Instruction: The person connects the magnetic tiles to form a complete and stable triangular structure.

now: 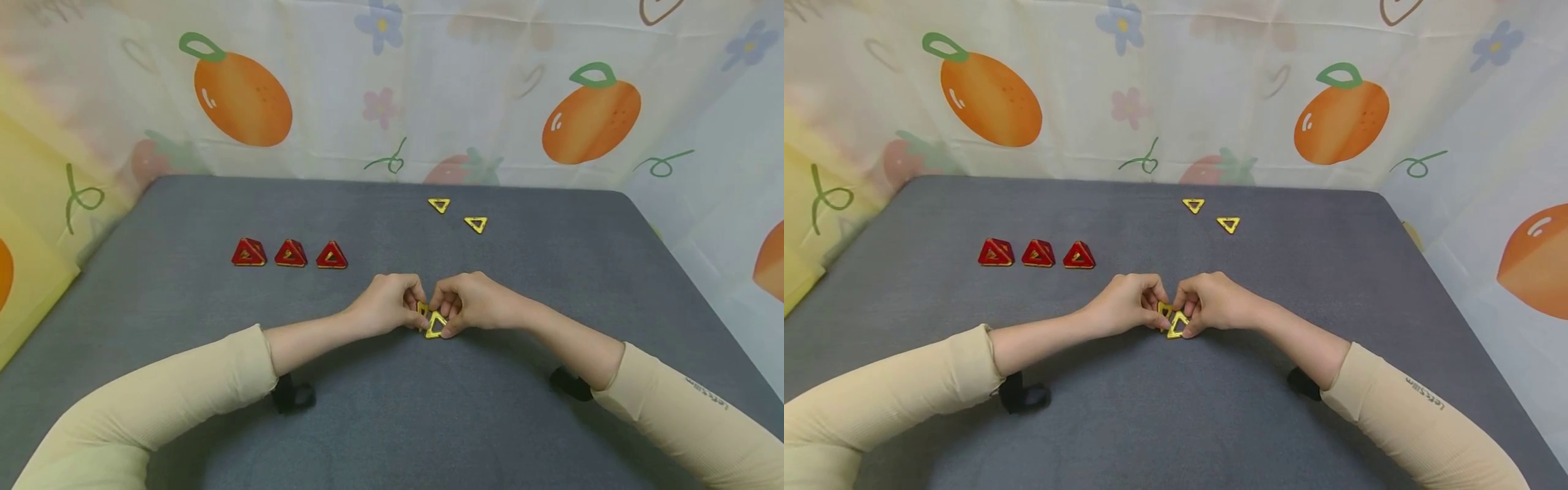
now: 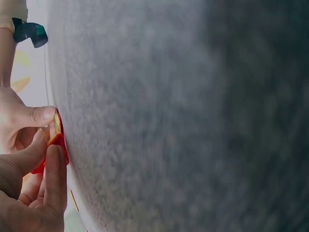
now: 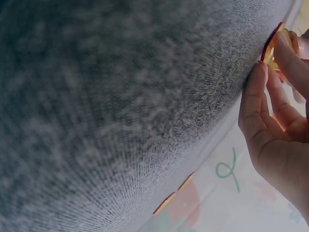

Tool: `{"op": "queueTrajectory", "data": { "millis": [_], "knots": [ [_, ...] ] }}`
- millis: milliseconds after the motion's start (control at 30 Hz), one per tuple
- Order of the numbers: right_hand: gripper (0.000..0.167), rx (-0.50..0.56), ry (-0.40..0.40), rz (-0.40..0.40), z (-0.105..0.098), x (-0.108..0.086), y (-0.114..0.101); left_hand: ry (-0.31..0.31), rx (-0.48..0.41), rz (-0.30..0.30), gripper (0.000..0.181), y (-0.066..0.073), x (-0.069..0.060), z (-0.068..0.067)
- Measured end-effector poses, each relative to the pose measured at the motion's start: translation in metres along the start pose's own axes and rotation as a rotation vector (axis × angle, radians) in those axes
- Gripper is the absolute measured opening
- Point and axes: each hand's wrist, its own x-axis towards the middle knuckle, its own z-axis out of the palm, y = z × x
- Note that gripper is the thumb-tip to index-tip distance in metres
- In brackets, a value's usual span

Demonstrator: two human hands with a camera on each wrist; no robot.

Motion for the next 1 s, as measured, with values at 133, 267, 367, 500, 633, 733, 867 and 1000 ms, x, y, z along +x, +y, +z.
{"op": "queueTrajectory", "data": {
  "millis": [133,267,367,500,633,733,867,1000],
  "knots": [
    [0.034,-0.001,0.001,0.001,-0.0003,-0.0005,-0.0004,0.001,-0.011,-0.003,0.025,-0.0011,-0.0003,0.0026],
    [0.032,-0.002,-0.001,0.013,0.0000,-0.0008,-0.0008,0.004,-0.019,-0.001,0.026,-0.0024,-0.0003,0.0054],
    [0.031,-0.007,-0.003,0.020,0.0000,-0.0005,-0.0011,0.006,-0.015,0.003,0.027,-0.0023,-0.0007,0.0059],
    [0.031,-0.007,-0.007,0.019,-0.0001,-0.0003,-0.0012,0.007,-0.007,0.004,0.028,-0.0019,-0.0012,0.0059],
    [0.031,-0.007,-0.008,0.020,-0.0003,-0.0008,-0.0008,0.002,-0.016,0.029,0.029,-0.0027,-0.0008,0.0073],
    [0.032,0.005,-0.012,0.029,-0.0004,-0.0009,-0.0006,-0.011,-0.045,0.061,0.030,-0.0037,-0.0006,0.0091],
    [0.032,0.014,-0.016,0.035,-0.0003,-0.0005,-0.0002,-0.019,-0.063,0.086,0.034,-0.0061,-0.0007,0.0104],
    [0.031,0.010,-0.016,0.038,-0.0002,-0.0003,0.0004,-0.032,-0.049,0.087,0.039,-0.0087,0.0002,0.0097]
  ]
}}
